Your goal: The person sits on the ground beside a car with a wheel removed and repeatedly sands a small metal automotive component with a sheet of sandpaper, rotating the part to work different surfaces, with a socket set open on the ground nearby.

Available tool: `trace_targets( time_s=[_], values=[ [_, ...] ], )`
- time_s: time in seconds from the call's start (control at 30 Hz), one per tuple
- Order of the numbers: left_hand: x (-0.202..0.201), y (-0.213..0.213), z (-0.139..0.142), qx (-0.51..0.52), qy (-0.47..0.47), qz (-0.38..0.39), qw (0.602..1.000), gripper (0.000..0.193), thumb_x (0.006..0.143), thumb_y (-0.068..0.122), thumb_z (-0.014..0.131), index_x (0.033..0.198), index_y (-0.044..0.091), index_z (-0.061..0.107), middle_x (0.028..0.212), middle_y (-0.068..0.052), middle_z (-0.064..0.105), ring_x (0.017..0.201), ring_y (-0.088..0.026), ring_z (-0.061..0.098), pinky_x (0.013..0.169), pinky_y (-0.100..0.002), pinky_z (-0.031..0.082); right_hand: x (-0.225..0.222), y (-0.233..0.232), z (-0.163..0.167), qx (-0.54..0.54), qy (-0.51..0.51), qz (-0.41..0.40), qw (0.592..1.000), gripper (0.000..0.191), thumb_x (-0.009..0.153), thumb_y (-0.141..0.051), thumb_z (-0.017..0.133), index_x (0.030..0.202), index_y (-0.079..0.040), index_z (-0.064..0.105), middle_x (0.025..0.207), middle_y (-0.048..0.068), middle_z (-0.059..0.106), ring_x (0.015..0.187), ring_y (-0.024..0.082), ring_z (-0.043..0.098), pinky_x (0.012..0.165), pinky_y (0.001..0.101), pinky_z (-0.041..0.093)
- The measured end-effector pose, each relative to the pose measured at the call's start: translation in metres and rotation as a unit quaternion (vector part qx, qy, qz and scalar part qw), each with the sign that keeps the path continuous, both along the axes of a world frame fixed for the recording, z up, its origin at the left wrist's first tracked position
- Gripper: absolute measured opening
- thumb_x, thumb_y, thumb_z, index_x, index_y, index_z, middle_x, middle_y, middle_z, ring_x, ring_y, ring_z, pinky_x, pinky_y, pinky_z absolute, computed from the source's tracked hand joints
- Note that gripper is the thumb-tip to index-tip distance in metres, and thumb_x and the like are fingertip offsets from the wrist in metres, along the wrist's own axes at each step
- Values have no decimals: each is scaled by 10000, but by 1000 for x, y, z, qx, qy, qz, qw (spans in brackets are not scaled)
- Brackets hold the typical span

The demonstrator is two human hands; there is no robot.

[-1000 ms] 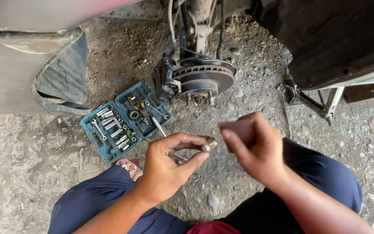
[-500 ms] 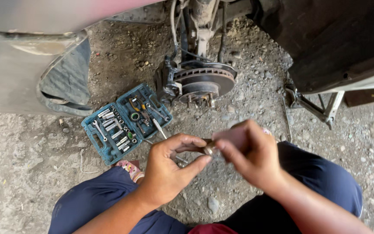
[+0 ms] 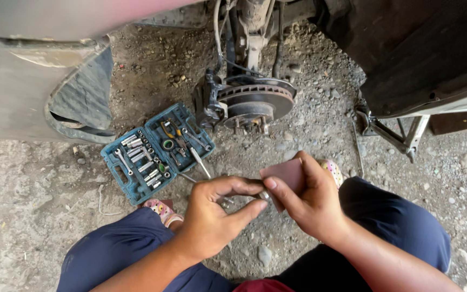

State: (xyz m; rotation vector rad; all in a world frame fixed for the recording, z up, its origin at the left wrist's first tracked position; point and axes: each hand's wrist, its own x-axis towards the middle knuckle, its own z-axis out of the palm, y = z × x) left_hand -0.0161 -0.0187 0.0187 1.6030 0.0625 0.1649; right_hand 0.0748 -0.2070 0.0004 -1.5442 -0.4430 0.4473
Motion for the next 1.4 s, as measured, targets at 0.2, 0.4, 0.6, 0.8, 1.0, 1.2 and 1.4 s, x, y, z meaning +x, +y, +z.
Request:
trace_targets(
  time_s=[0.2, 0.4, 0.6, 0.8, 1.0, 1.2, 1.4],
  values=[
    [2, 1, 5, -31, -2, 44, 999, 191, 838, 5, 816, 1018, -12, 754, 1061, -101, 802, 984, -148, 763, 902, -295, 615, -3, 0, 3, -5, -30, 13, 999, 222, 921, -84, 744, 1009, -10, 554, 846, 55, 725, 646, 54, 646, 520, 215, 519],
    [2, 1, 13, 112, -88, 47, 989, 170, 832, 0, 812, 985, -14, 738, 1069, -118, 800, 996, -187, 796, 878, -294, 622, -1, -1, 5, -45, -4, 13, 999, 214, 918, -84, 750, 994, -1, 569, 835, 61, 720, 625, 66, 609, 508, 224, 486],
    [2, -2, 18, 110, -92, 32, 989, 175, 833, 2, 814, 989, -20, 739, 1064, -123, 799, 1004, -196, 797, 882, -297, 620, 0, -4, 4, 11, 28, 2, 1000, 211, 919, -86, 734, 992, -5, 553, 878, 76, 734, 617, 77, 635, 499, 230, 503],
    [1, -2, 17, 86, -74, 30, 993, 163, 840, 7, 816, 986, -12, 748, 1055, -113, 805, 996, -191, 800, 885, -294, 620, -1, -5, 0, 14, 30, -9, 999, 209, 922, -83, 730, 1004, -6, 554, 913, 94, 737, 629, 88, 651, 502, 238, 529],
    [1, -1, 18, 89, -72, 32, 993, 158, 838, 8, 816, 979, -10, 746, 1061, -107, 803, 993, -182, 793, 885, -289, 610, -4, -3, 2, 4, 38, -9, 999, 224, 919, -75, 737, 1043, 1, 568, 876, 80, 713, 625, 87, 635, 505, 240, 519],
    [1, -1, 19, 76, -61, 36, 995, 160, 838, 8, 818, 977, -15, 743, 1059, -104, 805, 994, -176, 788, 891, -294, 608, -3, -5, 5, -3, 14, 6, 1000, 233, 904, -93, 727, 1046, -9, 563, 895, 49, 716, 627, 69, 644, 489, 230, 539],
    [0, 0, 17, 63, -70, 34, 995, 158, 844, 6, 814, 977, -22, 734, 1069, -116, 800, 1008, -180, 781, 906, -297, 604, -4, 1, 15, 2, 29, 5, 1000, 240, 905, -113, 736, 1047, -15, 569, 848, 30, 687, 643, 53, 619, 511, 222, 517]
  ],
)
